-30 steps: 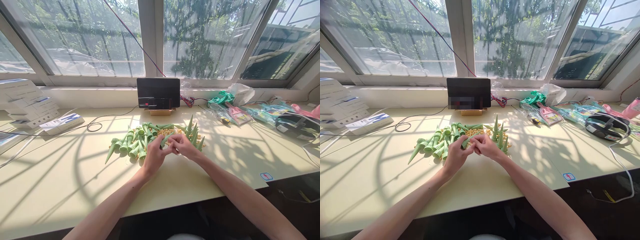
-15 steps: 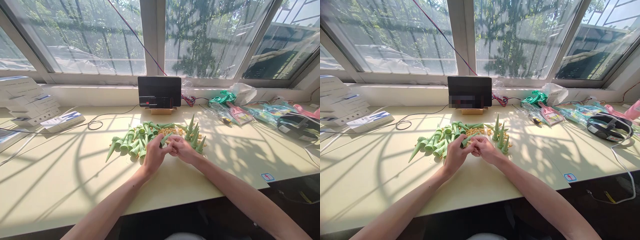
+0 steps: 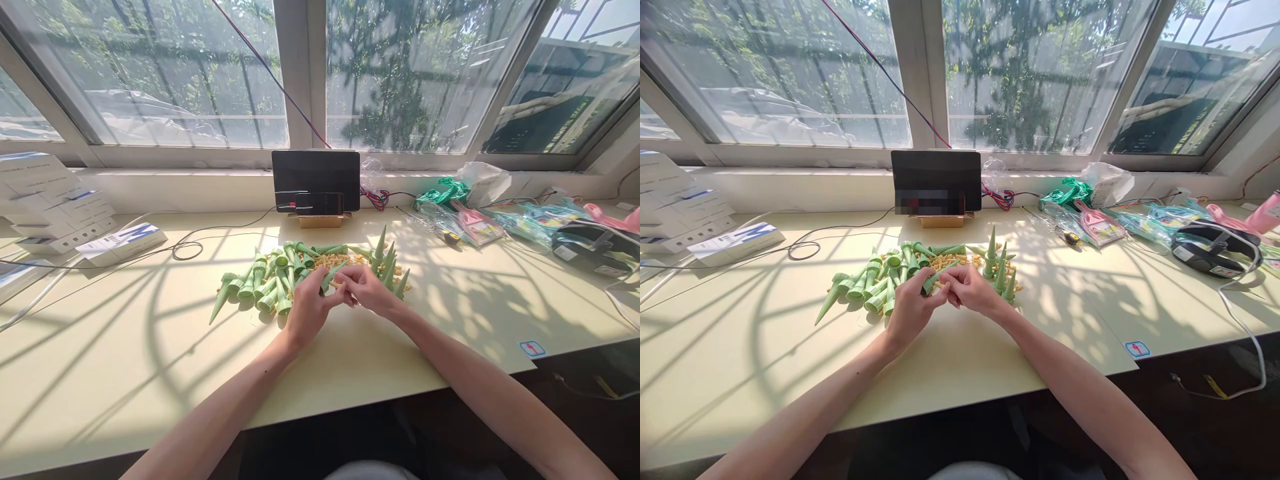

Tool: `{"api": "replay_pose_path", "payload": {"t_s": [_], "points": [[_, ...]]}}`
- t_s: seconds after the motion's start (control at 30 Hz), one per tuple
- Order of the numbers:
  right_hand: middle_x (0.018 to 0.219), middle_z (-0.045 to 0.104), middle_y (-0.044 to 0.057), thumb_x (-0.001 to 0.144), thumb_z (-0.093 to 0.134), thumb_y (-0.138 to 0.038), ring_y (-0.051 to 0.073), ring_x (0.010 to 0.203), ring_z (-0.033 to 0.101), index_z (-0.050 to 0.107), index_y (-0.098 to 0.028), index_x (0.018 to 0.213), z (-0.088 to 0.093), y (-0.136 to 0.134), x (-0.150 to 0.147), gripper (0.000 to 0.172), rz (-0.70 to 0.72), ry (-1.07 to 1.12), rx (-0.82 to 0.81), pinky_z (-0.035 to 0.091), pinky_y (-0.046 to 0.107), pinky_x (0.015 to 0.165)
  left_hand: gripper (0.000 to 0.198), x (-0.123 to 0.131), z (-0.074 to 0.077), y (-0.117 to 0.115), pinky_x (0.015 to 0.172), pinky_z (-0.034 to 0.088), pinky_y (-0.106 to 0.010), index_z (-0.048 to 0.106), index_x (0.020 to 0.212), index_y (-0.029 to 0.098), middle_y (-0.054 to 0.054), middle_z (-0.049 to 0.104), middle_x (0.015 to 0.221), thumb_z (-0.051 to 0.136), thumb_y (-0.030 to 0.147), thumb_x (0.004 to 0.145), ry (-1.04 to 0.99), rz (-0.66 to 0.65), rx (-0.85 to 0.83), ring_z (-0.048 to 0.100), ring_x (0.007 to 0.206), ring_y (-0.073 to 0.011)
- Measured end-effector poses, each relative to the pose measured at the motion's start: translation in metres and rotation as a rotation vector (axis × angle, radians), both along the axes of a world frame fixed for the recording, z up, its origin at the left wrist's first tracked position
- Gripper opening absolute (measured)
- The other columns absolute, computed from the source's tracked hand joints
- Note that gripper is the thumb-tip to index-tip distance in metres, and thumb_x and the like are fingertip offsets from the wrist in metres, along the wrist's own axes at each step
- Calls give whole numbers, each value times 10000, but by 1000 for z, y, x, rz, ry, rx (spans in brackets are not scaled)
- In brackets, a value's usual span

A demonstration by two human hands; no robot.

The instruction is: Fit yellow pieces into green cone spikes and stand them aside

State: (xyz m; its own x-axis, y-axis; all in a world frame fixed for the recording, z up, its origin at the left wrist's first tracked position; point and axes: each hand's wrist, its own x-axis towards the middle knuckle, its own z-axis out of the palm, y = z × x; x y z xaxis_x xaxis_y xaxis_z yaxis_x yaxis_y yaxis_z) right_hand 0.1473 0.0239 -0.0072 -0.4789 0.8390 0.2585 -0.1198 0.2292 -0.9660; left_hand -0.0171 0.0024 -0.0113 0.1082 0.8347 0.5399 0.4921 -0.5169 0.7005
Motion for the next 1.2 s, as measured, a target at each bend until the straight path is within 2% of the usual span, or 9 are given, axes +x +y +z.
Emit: {"api": "replay_pose_path", "payload": {"t_s": [0.17, 0.33, 0.43, 0.53, 0.73, 0.87, 1.03, 1.2], "points": [[481, 494, -42, 937, 687, -546, 79, 427, 422, 541, -190, 594, -3, 1, -1, 515, 23, 52, -62, 326, 242, 444, 250, 0, 1, -1, 531, 285, -231, 458, 758, 228, 75, 353, 615, 646, 354, 865, 0, 2, -21, 259, 550, -102], [491, 375, -78, 874, 762, -541, 56, 444, 281, 483, -196, 579, -6, -4, -12, 532, 68, 227, -258, 230, 236, 441, 277, 0, 2, -2, 570, 324, -242, 474, 748, 226, 60, 408, 618, 651, 401, 868, 12, 64, -26, 330, 569, -114], [493, 357, -82, 829, 803, -551, 57, 457, 250, 465, -202, 584, -6, -7, -17, 545, 53, 260, -324, 203, 240, 444, 274, 0, 1, -2, 581, 338, -245, 493, 747, 223, 53, 433, 621, 655, 406, 869, 15, 90, -26, 353, 577, -120], [486, 366, -80, 840, 792, -584, 58, 445, 272, 478, -200, 581, -6, -6, -16, 560, 47, 240, -289, 209, 243, 440, 243, 0, 1, -1, 584, 341, -243, 512, 768, 222, 54, 437, 629, 663, 385, 865, 12, 75, -23, 352, 580, -119], [477, 473, -50, 924, 711, -573, 75, 415, 400, 517, -196, 582, -2, -1, -5, 545, -3, 82, -94, 288, 247, 438, 243, 0, -2, 0, 576, 318, -238, 493, 778, 225, 60, 395, 642, 665, 372, 868, 16, 49, -13, 307, 588, -116], [451, 495, -39, 963, 657, -570, 74, 410, 406, 565, -184, 584, 3, 0, 1, 549, 2, -15, -4, 319, 243, 442, 268, 0, -2, 0, 564, 307, -234, 480, 769, 224, 62, 375, 645, 656, 389, 885, 17, 11, -35, 297, 587, -114], [460, 474, -50, 937, 690, -583, 78, 408, 420, 549, -190, 586, 0, 0, -1, 545, 20, 52, -79, 303, 241, 426, 277, 0, -2, -1, 562, 306, -236, 471, 749, 222, 62, 386, 638, 655, 382, 881, 6, 20, -28, 299, 579, -112], [471, 396, -78, 882, 761, -576, 57, 417, 321, 513, -196, 572, -3, -1, -7, 549, 80, 169, -193, 268, 235, 422, 274, 0, -2, -1, 563, 330, -240, 506, 772, 223, 57, 433, 627, 657, 419, 888, 0, 42, -27, 332, 565, -113]]}}
